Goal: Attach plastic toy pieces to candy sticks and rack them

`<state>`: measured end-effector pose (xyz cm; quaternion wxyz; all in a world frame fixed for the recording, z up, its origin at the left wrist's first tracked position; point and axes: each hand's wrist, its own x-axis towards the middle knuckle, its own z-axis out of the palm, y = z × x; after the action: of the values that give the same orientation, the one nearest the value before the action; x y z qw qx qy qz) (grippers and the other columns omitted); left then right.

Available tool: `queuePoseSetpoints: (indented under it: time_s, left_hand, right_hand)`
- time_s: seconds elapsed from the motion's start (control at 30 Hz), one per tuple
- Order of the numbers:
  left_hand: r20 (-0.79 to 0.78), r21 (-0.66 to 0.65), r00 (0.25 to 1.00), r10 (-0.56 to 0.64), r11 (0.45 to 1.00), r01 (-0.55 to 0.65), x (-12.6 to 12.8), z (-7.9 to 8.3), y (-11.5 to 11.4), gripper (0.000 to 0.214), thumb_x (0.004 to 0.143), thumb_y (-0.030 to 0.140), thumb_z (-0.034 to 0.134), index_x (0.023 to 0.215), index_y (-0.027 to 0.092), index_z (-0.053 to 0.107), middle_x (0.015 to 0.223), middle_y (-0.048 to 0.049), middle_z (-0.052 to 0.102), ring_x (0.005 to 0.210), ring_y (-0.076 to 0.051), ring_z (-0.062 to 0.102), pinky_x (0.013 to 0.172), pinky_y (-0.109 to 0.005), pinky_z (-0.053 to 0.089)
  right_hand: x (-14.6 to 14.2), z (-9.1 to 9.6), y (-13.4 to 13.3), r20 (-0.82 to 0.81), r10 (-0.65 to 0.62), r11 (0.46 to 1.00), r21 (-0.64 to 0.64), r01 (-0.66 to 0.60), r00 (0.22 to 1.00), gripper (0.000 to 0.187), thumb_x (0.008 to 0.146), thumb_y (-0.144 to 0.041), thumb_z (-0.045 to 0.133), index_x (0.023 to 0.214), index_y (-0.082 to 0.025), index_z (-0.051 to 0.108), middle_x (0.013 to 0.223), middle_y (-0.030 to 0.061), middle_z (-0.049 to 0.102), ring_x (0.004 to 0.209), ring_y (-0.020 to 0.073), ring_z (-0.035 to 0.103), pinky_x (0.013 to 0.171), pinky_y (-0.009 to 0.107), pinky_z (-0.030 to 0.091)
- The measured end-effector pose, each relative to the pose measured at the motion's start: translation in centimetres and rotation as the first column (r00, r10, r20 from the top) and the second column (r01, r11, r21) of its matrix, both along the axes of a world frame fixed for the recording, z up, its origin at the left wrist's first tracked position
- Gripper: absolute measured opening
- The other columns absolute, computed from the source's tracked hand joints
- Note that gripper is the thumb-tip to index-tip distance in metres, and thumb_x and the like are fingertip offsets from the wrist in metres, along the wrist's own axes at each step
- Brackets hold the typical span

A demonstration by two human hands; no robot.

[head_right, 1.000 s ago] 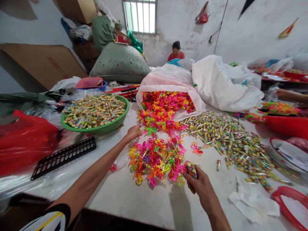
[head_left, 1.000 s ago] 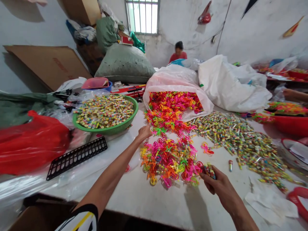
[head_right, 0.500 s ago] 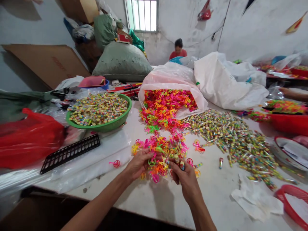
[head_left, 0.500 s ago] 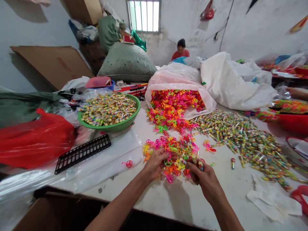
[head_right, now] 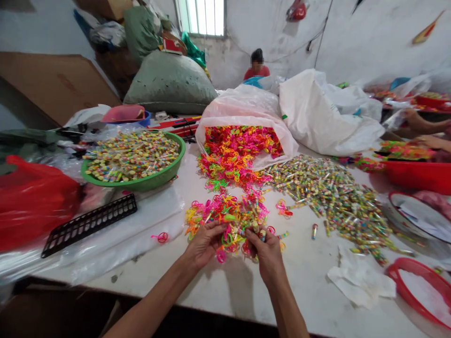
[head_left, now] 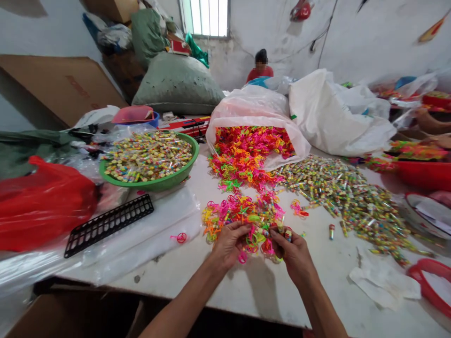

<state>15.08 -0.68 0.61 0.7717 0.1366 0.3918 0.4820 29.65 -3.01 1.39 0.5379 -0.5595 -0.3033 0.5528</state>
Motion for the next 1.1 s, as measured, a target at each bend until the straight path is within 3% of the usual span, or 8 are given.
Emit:
queuePoseSetpoints:
  time_s: [0.3,0.47,0.7,0.8,0.9,1.0,1.03,1.1]
  left_hand:
    - [0.003,0.045,0.979,-0.205,0.978,0.205,-0.3,-0.4,-0.1,0.022,0.054,0.016,0.077,0.071,0.009,0.066,0.065,-0.0037,0.065,0.055,-0.009,0.057,0.059,-0.024,0.048]
    - [0.009,0.035,0.979,-0.203,0.979,0.203,0.0,-0.5,0.0,0.021,0.054,0.016,0.076,0.071,0.01,0.066,0.066,-0.0038,0.065,0.055,-0.01,0.058,0.057,-0.024,0.049]
    - [0.04,0.028,0.975,-0.22,0.975,0.219,0.3,-0.2,-0.5,0.022,0.05,0.018,0.078,0.066,0.01,0.064,0.06,-0.0035,0.063,0.05,-0.01,0.056,0.053,-0.025,0.046]
    - [-0.061,0.117,0.985,-0.161,0.979,0.167,1.1,-0.2,-1.3,0.026,0.05,0.026,0.078,0.063,0.01,0.063,0.057,-0.0025,0.06,0.047,-0.01,0.052,0.05,-0.024,0.042]
    - [-0.258,0.252,0.966,-0.021,0.964,0.088,1.6,-0.4,-1.3,0.024,0.055,0.032,0.074,0.06,0.012,0.061,0.053,-0.0004,0.056,0.047,-0.008,0.047,0.048,-0.022,0.037]
    - [-0.499,0.353,0.864,-0.059,0.898,0.264,0.4,-0.4,0.4,0.022,0.065,0.035,0.066,0.067,0.013,0.064,0.06,-0.0021,0.06,0.054,-0.011,0.051,0.053,-0.023,0.039]
    - [-0.616,0.39,0.788,-0.03,0.857,0.338,-0.6,-0.3,1.3,0.022,0.069,0.035,0.061,0.074,0.014,0.065,0.066,-0.0033,0.063,0.059,-0.013,0.054,0.056,-0.024,0.041]
    - [-0.849,0.42,0.508,0.145,0.769,0.482,-3.2,-0.1,3.6,0.024,0.078,0.029,0.051,0.093,0.017,0.064,0.088,-0.0047,0.065,0.078,-0.016,0.057,0.07,-0.025,0.043]
  right_hand:
    - [0.9,0.1,-0.2,0.058,0.108,0.992,0.055,-0.111,0.992,0.024,0.067,-0.035,0.068,0.071,-0.013,0.058,0.042,-0.007,0.041,0.038,0.0051,0.031,0.036,0.018,0.022]
    - [0.8,0.2,0.0,0.104,0.102,0.992,0.068,-0.109,0.989,0.024,0.067,-0.036,0.068,0.072,-0.013,0.059,0.042,-0.006,0.043,0.038,0.006,0.033,0.036,0.019,0.025]
    - [0.6,0.5,-1.5,0.209,0.043,0.994,0.088,-0.062,0.977,0.024,0.066,-0.037,0.069,0.074,-0.016,0.062,0.052,-0.0022,0.053,0.047,0.0109,0.048,0.046,0.023,0.039]
    - [0.3,0.2,-2.5,0.245,0.0,0.997,0.076,-0.019,0.97,0.026,0.065,-0.039,0.068,0.078,-0.017,0.063,0.054,-0.001,0.056,0.05,0.0131,0.051,0.05,0.024,0.043]
    - [0.0,0.4,-2.6,0.433,-0.073,0.996,0.074,0.045,0.898,0.027,0.065,-0.043,0.066,0.075,-0.017,0.062,0.057,0.0005,0.057,0.053,0.0149,0.053,0.051,0.024,0.044]
    - [0.6,0.8,-1.5,0.54,-0.006,0.997,0.071,-0.039,0.842,0.032,0.068,-0.047,0.06,0.077,-0.017,0.062,0.061,0.0032,0.059,0.055,0.0172,0.055,0.051,0.026,0.045]
    - [1.2,0.9,-0.9,0.585,0.007,0.993,0.095,-0.077,0.811,0.034,0.069,-0.048,0.058,0.081,-0.017,0.063,0.068,0.0047,0.061,0.058,0.0181,0.056,0.052,0.026,0.045]
    - [2.7,0.8,0.1,0.712,-0.065,0.98,0.178,-0.089,0.699,0.038,0.069,-0.049,0.056,0.09,-0.019,0.064,0.084,0.0076,0.062,0.067,0.0195,0.056,0.054,0.027,0.044]
